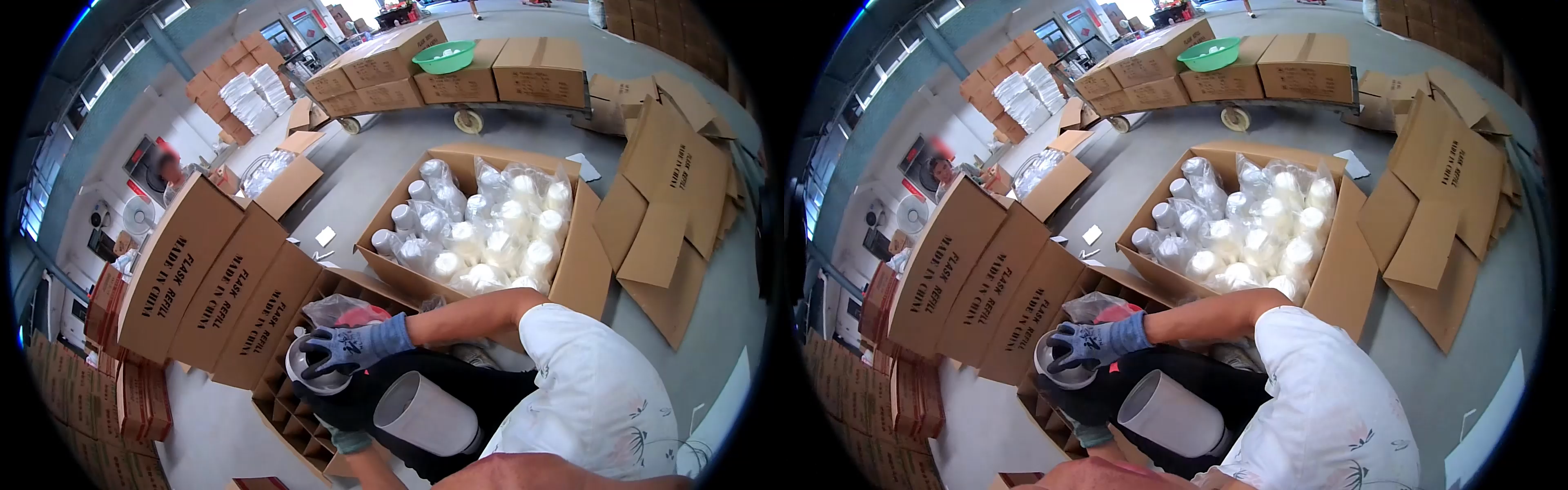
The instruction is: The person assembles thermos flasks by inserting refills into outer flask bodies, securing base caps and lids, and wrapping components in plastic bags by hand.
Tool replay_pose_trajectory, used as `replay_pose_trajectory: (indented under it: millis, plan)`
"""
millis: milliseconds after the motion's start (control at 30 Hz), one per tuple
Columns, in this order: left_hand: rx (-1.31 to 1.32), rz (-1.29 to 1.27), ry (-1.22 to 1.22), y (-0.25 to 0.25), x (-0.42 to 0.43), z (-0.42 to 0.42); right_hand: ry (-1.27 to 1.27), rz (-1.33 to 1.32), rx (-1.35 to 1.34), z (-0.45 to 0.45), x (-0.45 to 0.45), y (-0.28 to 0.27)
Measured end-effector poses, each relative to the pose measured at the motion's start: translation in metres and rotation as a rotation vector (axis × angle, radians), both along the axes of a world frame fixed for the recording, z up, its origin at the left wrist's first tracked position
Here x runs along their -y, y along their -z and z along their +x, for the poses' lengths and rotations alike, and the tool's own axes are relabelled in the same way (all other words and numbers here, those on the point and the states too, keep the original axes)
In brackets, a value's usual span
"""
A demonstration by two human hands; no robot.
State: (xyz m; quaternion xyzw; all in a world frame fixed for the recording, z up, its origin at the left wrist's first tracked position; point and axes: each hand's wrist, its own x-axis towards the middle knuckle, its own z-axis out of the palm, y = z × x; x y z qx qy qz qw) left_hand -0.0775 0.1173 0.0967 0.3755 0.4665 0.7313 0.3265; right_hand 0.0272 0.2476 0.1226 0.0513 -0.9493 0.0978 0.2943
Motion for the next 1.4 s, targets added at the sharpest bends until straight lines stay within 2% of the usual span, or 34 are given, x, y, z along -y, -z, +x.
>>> replay_pose_trajectory:
  millis: [100,233,300,367,433,567,600,700,733,833,867,933,967,1000,1033,1067,1100,1167,1233,1300,1333,1400]
  plan:
    - [-0.022,-0.004,-0.027,0.006,-0.001,-0.009,-0.14,0.087,-0.156,-0.005,-0.009,0.005]
    - [-0.063,-0.015,-0.085,0.016,0.001,-0.017,-0.087,0.068,-0.08,-0.015,-0.009,0.013]
    - [-0.1,-0.015,-0.113,0.022,0.001,-0.017,0.195,0.565,-0.14,-0.015,-0.01,0.019]
    - [-0.145,-0.01,-0.143,0.028,-0.002,-0.013,0.324,0.626,-0.164,-0.015,-0.01,0.025]
    - [-0.2,-0.006,-0.177,0.034,-0.006,-0.008,0.303,0.248,-0.162,-0.015,-0.006,0.021]
    - [-0.306,0.007,-0.237,0.04,-0.012,-0.001,0.259,-0.141,-0.211,-0.012,0.0,0.012]
    - [-0.33,0.006,-0.247,0.041,-0.012,-0.001,0.278,-0.136,-0.283,-0.018,-0.001,0.013]
    - [-0.39,-0.011,-0.289,0.042,-0.006,-0.007,0.138,-0.294,-0.169,-0.019,-0.01,0.012]
    - [-0.425,-0.022,-0.301,0.038,-0.004,-0.007,0.226,-0.226,-0.088,-0.027,-0.01,0.02]
    - [-0.561,0.028,-0.371,0.023,-0.003,0.004,0.041,-0.459,-0.283,-0.028,-0.01,0.021]
    - [-0.514,0.052,-0.348,0.032,-0.002,-0.005,0.076,-0.53,-0.258,-0.028,-0.006,0.022]
    - [-0.46,0.113,-0.323,0.037,0.002,-0.009,-0.073,-0.849,-0.208,-0.016,0.011,0.005]
    - [-0.642,0.126,-0.352,0.019,0.005,-0.003,0.128,-0.551,-0.158,0.001,0.014,-0.009]
    - [-0.817,0.148,-0.393,0.002,0.009,0.003,0.197,-0.294,-0.113,0.013,0.013,-0.024]
    - [-1.189,0.123,-0.433,-0.035,0.007,0.012,0.264,-0.036,-0.093,0.026,0.012,-0.039]
    - [-1.296,0.097,-0.416,-0.037,0.006,0.004,0.108,0.209,-0.112,0.021,-0.003,-0.039]
    - [-1.281,0.076,-0.385,-0.028,0.015,-0.002,-0.049,0.449,-0.156,0.016,-0.017,-0.039]
    - [-1.189,0.027,-0.364,-0.011,0.021,-0.006,-0.162,0.581,-0.204,0.008,-0.036,-0.021]
    - [-1.19,0.042,-0.445,0.006,0.02,0.002,-0.052,0.527,0.173,0.013,-0.038,-0.027]
    - [-0.799,0.071,-0.284,0.011,0.011,0.009,-0.062,0.456,0.0,0.008,-0.038,-0.025]
    - [-0.591,0.078,-0.252,0.009,0.009,0.01,-0.019,0.28,-0.1,0.006,-0.023,-0.036]
    - [-0.369,0.075,-0.27,0.007,0.005,0.012,0.135,0.18,-0.103,0.003,-0.01,-0.035]
